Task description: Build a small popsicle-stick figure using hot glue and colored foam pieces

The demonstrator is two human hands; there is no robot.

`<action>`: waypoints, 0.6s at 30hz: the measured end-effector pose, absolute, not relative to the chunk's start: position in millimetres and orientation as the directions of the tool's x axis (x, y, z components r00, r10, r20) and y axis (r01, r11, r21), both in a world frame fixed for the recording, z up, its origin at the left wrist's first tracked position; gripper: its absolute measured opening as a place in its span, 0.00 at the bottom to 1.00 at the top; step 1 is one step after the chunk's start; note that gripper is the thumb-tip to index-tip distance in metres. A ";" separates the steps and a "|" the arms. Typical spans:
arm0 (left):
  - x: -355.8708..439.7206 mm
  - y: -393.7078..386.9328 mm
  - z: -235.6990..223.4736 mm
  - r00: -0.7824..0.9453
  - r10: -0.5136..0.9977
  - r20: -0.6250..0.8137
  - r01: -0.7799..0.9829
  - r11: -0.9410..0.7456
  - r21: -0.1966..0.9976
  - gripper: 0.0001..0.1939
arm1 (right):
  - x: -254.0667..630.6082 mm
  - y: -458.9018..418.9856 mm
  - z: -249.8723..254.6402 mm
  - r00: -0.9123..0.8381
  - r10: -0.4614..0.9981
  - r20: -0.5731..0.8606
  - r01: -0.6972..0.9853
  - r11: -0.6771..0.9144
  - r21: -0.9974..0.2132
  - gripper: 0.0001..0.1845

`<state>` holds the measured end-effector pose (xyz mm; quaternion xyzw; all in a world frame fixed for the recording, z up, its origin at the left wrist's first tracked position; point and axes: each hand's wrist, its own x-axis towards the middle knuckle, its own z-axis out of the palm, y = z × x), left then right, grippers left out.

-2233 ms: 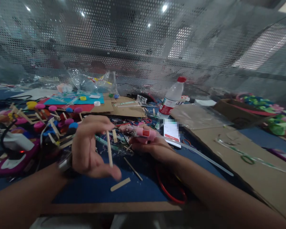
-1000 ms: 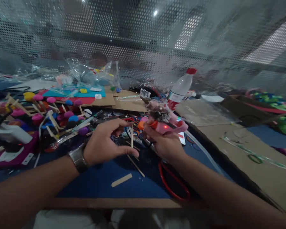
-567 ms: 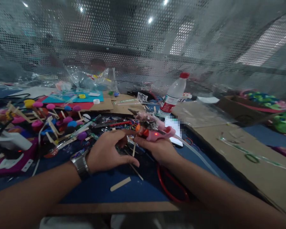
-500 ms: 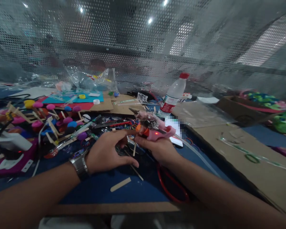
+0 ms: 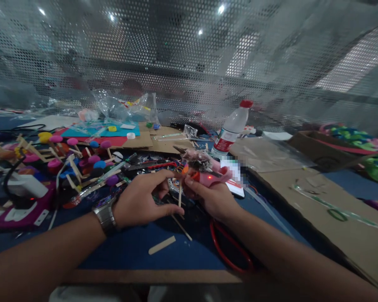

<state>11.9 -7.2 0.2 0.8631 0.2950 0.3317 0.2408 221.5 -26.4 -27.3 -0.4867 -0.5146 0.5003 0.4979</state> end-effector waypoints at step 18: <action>-3.0 19.8 -7.2 0.278 0.770 0.574 0.301 -0.638 0.709 0.32 | 225.9 -24.1 -30.8 0.026 0.997 0.074 0.000 0.074 -0.997 0.25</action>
